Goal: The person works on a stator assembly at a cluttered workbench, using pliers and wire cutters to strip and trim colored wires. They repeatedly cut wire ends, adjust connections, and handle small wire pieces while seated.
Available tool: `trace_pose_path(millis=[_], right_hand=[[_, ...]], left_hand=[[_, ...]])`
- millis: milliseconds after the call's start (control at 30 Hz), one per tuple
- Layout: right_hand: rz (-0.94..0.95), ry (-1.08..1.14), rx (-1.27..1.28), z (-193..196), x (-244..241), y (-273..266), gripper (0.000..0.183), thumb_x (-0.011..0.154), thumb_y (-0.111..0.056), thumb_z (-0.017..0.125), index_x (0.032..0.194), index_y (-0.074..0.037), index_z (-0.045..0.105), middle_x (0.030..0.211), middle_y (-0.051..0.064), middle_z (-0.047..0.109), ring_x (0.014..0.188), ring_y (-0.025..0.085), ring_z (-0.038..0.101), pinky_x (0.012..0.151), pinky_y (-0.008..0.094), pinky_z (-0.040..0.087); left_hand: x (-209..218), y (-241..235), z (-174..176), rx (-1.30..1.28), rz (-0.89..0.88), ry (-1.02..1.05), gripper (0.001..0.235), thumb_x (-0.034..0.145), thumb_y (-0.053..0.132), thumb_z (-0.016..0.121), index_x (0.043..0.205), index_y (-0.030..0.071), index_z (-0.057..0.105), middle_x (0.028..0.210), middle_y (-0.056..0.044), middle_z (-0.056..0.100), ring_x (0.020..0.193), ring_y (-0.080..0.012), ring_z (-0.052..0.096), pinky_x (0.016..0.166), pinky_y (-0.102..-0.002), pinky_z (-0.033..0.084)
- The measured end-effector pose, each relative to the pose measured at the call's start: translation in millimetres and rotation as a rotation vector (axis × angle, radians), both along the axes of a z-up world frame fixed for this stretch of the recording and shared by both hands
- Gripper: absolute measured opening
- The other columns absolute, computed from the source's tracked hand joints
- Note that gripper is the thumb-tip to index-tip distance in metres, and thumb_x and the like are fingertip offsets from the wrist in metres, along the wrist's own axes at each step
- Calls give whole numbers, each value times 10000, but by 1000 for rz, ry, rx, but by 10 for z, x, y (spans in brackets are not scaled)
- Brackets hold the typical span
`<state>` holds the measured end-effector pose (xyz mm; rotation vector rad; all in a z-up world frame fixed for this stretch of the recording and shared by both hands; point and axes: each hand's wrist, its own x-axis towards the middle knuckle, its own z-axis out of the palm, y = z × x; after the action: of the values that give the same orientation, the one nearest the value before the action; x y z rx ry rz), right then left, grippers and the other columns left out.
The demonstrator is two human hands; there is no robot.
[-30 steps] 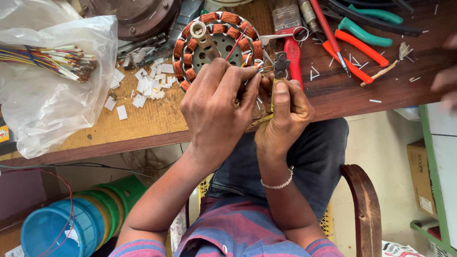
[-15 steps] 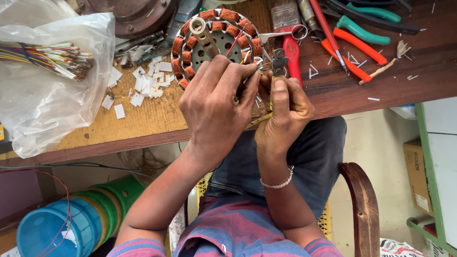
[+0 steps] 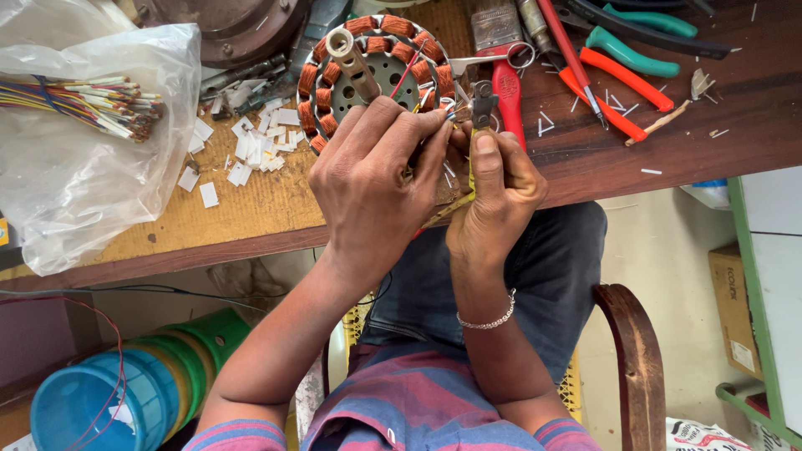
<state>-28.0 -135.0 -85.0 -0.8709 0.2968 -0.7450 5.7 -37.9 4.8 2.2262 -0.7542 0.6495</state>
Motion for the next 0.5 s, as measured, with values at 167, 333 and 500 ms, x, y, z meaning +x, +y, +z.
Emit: trace_pose_path(millis=[167, 333, 500], right_hand=[[-1, -18, -10, -31, 6, 7, 124, 1024, -50, 694, 1027, 74, 707, 997, 80, 686, 965, 189, 721, 969, 347, 614], [-8, -22, 43, -58, 24, 16, 129, 1017, -55, 699, 1032, 72, 707, 1000, 101, 716, 944, 189, 723, 939, 340, 610], [-8, -24, 65, -71, 19, 18, 139, 1012, -67, 700, 1042, 69, 708, 994, 110, 727, 931, 189, 725, 919, 342, 615]], left_hand=[[-6, 6, -3, 2, 1, 3, 146, 939, 107, 829, 1051, 102, 736, 936, -1, 622, 853, -181, 641, 703, -326, 511], [-14, 13, 2, -7, 0, 7, 148, 928, 110, 824, 1043, 107, 731, 945, -5, 625, 874, -192, 650, 746, -348, 520], [-12, 16, 7, -3, -1, 0, 152, 919, 105, 825, 1041, 106, 735, 935, -9, 625, 871, -195, 652, 758, -359, 523]])
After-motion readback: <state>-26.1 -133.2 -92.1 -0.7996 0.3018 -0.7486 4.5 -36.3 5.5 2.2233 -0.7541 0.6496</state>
